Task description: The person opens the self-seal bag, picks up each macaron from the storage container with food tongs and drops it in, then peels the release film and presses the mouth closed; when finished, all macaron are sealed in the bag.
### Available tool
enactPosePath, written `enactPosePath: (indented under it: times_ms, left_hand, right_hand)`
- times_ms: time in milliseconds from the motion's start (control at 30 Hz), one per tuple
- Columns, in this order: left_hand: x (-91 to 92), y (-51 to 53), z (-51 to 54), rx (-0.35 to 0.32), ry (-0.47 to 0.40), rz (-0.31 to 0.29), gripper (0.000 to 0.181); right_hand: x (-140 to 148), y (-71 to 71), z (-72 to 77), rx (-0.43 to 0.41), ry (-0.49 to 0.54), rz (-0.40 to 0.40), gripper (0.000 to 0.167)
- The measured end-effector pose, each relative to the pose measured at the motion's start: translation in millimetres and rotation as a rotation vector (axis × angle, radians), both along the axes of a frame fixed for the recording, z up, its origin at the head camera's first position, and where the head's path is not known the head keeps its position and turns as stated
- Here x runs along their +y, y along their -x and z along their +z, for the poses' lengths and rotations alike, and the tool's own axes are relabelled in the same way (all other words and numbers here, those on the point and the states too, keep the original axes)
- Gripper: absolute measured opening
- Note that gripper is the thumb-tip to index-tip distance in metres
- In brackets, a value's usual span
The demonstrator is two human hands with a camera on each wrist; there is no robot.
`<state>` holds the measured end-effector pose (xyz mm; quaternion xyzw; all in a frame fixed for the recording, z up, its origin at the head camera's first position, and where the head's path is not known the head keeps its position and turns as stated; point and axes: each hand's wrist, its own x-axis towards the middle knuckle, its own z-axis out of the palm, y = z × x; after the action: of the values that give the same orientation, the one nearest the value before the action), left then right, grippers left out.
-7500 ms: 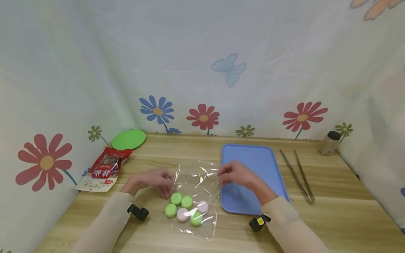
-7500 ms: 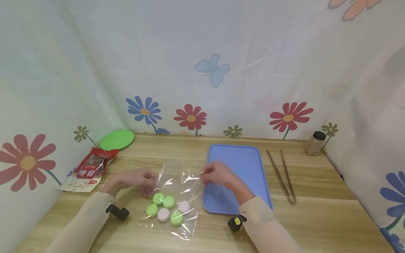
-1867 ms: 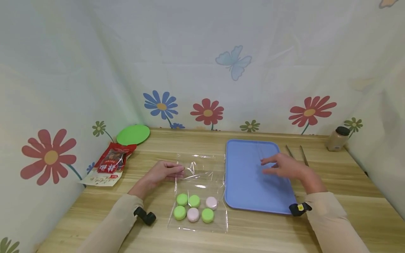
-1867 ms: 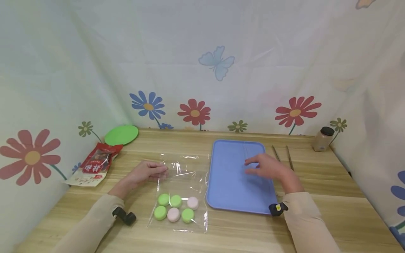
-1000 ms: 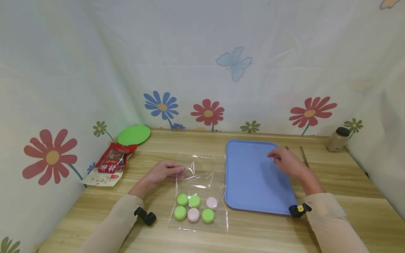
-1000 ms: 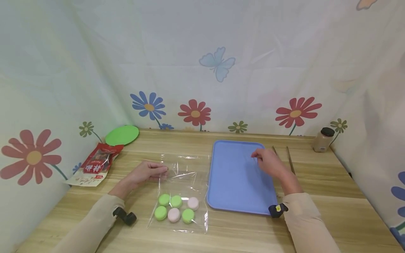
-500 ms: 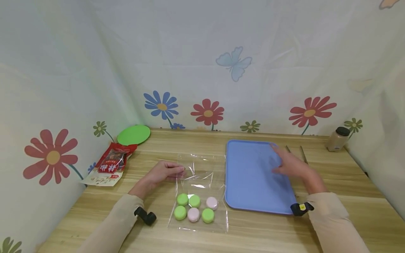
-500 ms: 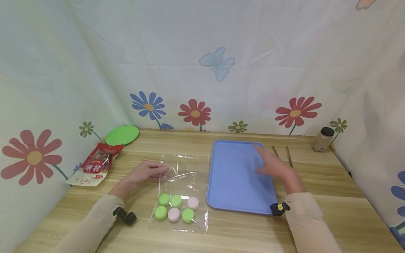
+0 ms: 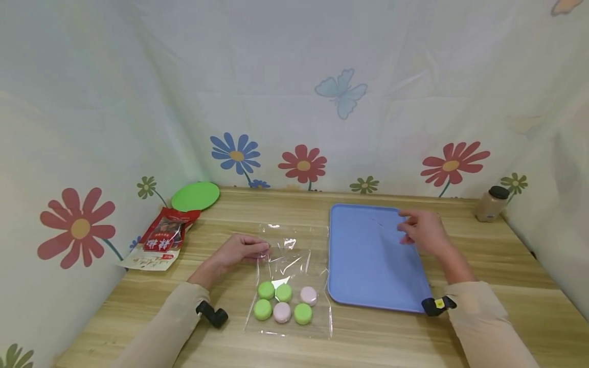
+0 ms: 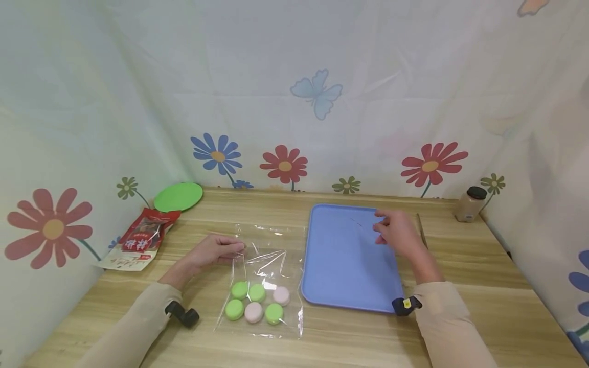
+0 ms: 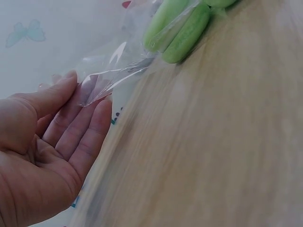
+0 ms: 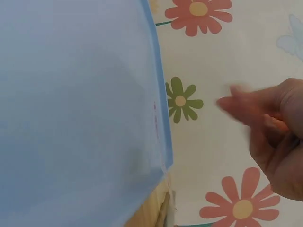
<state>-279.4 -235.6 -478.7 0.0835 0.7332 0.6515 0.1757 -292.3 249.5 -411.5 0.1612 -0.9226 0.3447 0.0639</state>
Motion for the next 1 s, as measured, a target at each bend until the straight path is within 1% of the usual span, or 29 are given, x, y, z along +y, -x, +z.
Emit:
enactPosePath:
  times_ms: [67, 167, 233, 300, 333, 367, 433, 500, 533, 567, 600, 633, 733, 867, 933, 1000]
  left_hand:
    - [0.2, 0.1, 0.1, -0.003, -0.007, 0.002, 0.034]
    - [0.2, 0.1, 0.3, -0.007, -0.019, 0.01, 0.033]
    - [0.1, 0.1, 0.6, -0.004, -0.019, 0.014, 0.033]
    - [-0.5, 0.1, 0.7, -0.005, -0.021, 0.017, 0.033]
    - [-0.9, 0.2, 0.7, -0.006, -0.022, 0.017, 0.033]
    - [-1.2, 0.2, 0.8, -0.005, -0.022, 0.017, 0.033]
    - [-1.9, 0.2, 1.2, 0.0, -0.023, 0.014, 0.033]
    - [-2.4, 0.0, 1.9, 0.013, -0.022, 0.005, 0.034]
    - [-2.5, -0.1, 2.3, 0.019, -0.019, 0.001, 0.034]
    - [-2.5, -0.2, 2.8, 0.024, -0.018, -0.002, 0.034]
    - [-2.5, -0.3, 3.0, 0.027, -0.015, -0.005, 0.035]
    - [-2.6, -0.3, 3.2, 0.028, -0.014, -0.005, 0.035]
    - [-2.3, -0.5, 3.7, 0.027, -0.005, 0.001, 0.037]
    - [-1.5, -0.4, 4.8, 0.031, 0.017, 0.014, 0.041]
    - [-0.6, 0.1, 5.3, 0.03, 0.024, 0.023, 0.041]
    - [0.4, 0.8, 5.7, 0.029, 0.027, 0.045, 0.039]
  right_hand:
    - [-0.8, -1.3, 0.6, 0.049, 0.006, -0.051, 0.016]
    - [-3.7, -2.8, 2.2, 0.116, -0.015, -0.096, 0.019]
    - [-8.5, -3.8, 3.3, 0.13, 0.012, -0.127, 0.022]
    - [-17.0, -4.1, 4.7, 0.101, 0.092, -0.142, 0.027]
    - [-22.7, -4.3, 5.8, 0.058, 0.162, -0.139, 0.03]
    - [-29.0, -4.5, 6.6, -0.001, 0.261, -0.128, 0.034]
    - [-43.7, -3.7, 8.2, -0.159, 0.515, -0.098, 0.04]
    - [-59.8, -3.5, 9.1, -0.322, 0.74, -0.062, 0.043]
    - [-68.4, -3.3, 8.6, -0.384, 0.814, -0.052, 0.044]
    - [-77.2, -3.2, 7.5, -0.427, 0.86, -0.041, 0.045]
    - [-86.0, -2.7, 5.3, -0.457, 0.87, -0.025, 0.047]
    - [-94.9, -2.8, 2.9, -0.481, 0.857, -0.01, 0.047]
    - [-118.6, -2.9, -9.0, -0.531, 0.774, 0.054, 0.049]
    - [-137.9, -3.8, -25.8, -0.621, 0.694, 0.126, 0.043]
    - [-142.1, -4.8, -31.2, -0.637, 0.667, 0.141, 0.039]
    - [-144.0, -5.6, -34.0, -0.624, 0.659, 0.124, 0.034]
